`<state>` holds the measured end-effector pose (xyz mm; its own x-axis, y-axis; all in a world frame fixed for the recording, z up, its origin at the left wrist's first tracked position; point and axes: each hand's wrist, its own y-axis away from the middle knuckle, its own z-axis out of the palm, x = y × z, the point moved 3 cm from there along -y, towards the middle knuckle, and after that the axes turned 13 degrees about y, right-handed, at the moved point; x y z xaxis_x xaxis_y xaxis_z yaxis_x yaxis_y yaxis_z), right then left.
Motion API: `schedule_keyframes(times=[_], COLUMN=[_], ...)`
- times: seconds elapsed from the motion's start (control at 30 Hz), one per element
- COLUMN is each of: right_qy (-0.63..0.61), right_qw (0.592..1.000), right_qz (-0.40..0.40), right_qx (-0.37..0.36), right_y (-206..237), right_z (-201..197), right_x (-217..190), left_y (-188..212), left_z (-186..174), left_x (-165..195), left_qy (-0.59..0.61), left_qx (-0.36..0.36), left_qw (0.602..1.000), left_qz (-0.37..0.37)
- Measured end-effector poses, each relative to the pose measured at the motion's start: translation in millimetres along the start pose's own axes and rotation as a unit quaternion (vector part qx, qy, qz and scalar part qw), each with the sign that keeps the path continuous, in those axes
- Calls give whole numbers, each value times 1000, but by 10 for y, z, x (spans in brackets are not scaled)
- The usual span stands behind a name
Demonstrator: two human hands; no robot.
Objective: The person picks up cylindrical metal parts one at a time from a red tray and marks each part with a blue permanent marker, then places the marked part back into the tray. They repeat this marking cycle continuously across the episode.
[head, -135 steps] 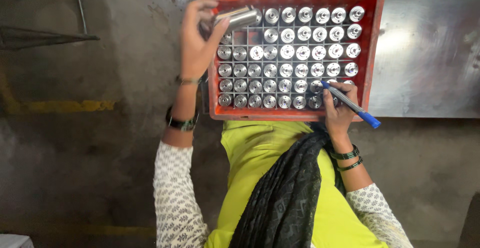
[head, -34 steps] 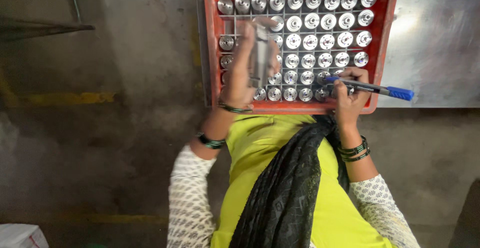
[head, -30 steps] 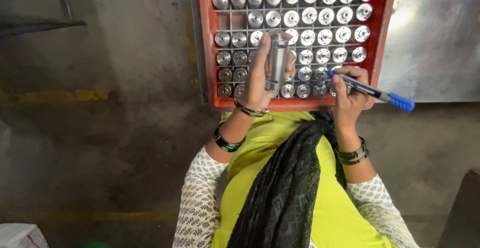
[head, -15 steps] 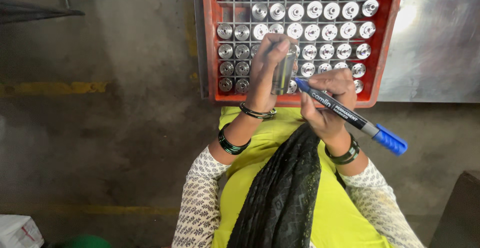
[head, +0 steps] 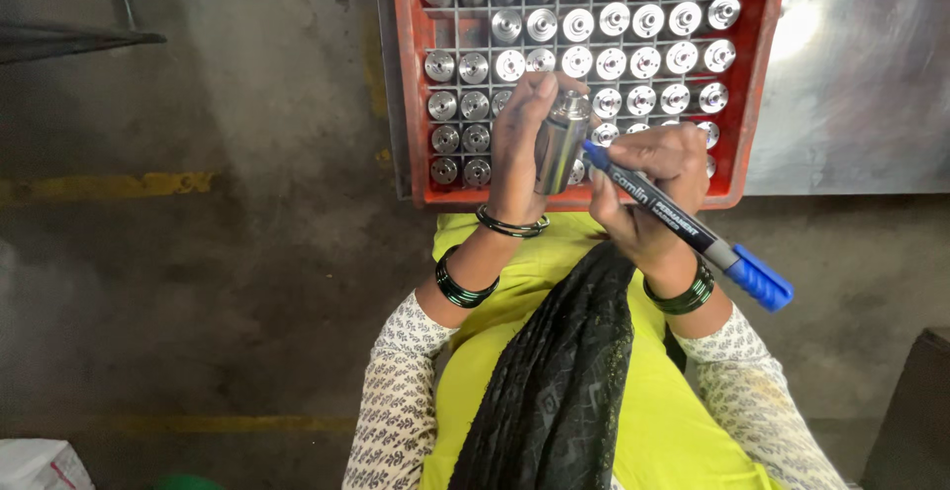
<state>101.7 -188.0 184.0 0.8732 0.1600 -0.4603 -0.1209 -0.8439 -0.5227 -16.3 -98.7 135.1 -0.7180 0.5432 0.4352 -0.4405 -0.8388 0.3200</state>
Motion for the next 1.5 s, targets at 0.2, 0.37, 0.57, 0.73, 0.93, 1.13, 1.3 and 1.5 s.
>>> schedule_keyframes(times=[0.2,0.37,0.57,0.73,0.93,1.13,1.3,1.5], right_qy=[-23,-20,-5,-193,-201,-94,-110,-98], right_qw=[999,1000,1000,967,937,942,927,941], right_qz=[-13,8,-1,157,278,322,357,324], right_qx=[-23,12,-23,49,65,21,13,7], right_y=[3,-50,66,287,584,896,1012,999], right_z=[53,-31,50,23,-29,175,301,315], right_x=[-137,-3,-62,165,672,938,1042,1000], left_y=[-16,-24,-59,-44,-5,57,62,-123], left_z=[-36,-32,-62,-83,-33,-23,-98,-285], left_x=[-1,-67,-54,-82,-58,64,108,215], left_qy=[-34,-2,27,53,125,-40,-120,-216], left_qx=[6,-4,2,7,-28,-32,-27,-33], left_qw=[999,1000,999,996,991,998,988,961], left_qz=[17,-4,-22,-66,-29,20,96,172])
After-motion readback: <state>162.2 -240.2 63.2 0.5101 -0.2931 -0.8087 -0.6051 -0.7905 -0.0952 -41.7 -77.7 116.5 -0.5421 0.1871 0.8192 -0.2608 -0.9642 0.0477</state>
